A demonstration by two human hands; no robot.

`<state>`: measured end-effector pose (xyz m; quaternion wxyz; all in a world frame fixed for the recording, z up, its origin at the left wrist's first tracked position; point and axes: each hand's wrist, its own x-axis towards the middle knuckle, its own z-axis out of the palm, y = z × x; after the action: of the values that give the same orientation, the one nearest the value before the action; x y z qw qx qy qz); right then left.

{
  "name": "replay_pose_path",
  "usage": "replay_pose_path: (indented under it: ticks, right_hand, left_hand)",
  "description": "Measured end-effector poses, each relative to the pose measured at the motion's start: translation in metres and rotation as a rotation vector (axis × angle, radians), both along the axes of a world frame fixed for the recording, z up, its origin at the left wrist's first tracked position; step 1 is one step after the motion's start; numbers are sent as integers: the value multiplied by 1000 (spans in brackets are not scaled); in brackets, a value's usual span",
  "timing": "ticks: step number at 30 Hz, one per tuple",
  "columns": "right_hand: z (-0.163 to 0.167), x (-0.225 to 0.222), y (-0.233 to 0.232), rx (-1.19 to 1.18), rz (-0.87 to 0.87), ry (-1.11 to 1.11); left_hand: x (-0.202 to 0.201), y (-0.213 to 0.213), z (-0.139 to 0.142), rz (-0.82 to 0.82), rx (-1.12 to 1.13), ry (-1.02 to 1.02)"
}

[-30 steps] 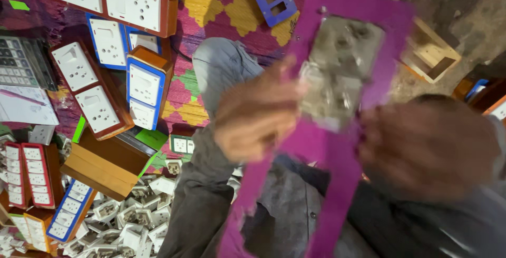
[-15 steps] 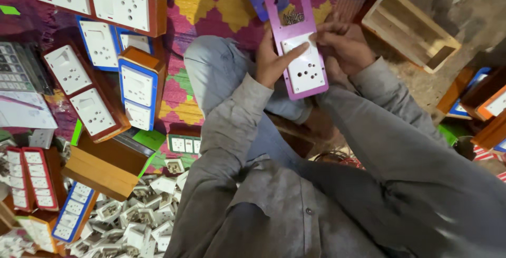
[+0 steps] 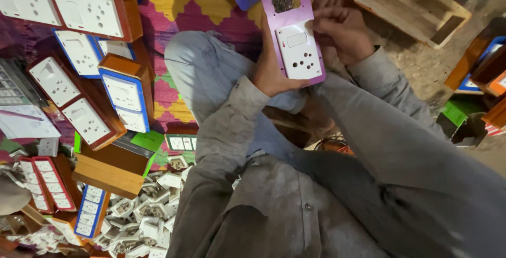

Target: The person assembles a pink electrical socket plate by inserting a white socket module, aligning it, and securing it with screws. They handle the socket plate, module, and screws, tightening the screws by hand to complete the assembly.

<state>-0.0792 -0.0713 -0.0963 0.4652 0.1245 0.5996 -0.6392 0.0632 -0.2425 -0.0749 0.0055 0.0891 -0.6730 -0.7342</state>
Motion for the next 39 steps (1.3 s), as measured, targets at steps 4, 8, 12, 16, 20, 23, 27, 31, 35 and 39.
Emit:
replay_pose_path:
  ticks: [4, 8, 12, 16, 20, 23, 27, 31, 35, 39]
  right_hand:
    - [-5, 10, 5, -48, -22, -27]
    - [-18, 19, 10, -114, 18, 34]
    - [-29, 22, 16, -165, 2, -22]
    - [-31, 22, 22, -161, 24, -198]
    - [-24, 22, 26, -190, 65, -163]
    - [-16, 23, 27, -139, 71, -61]
    - [-10, 24, 25, -105, 19, -98]
    - [-8, 21, 26, -170, 27, -158]
    - [-13, 18, 31, -204, 21, -199]
    - [-20, 20, 36, -225, 5, -232]
  left_hand:
    - [2, -4, 6, -31, -99, -4]
    - [9, -8, 11, -55, -166, -121]
    - [11, -8, 10, -89, -193, -106]
    - [15, -8, 6, -108, -220, -99]
    - [19, -5, -1, -144, -194, -61]
    - [20, -2, -6, -154, -247, 67]
    - [21, 1, -8, -172, -106, 61]
    - [23, -1, -6, -169, -191, 45]
    - [22, -2, 0, -169, -237, 66]
    - [20, -4, 5, -196, -242, 18]
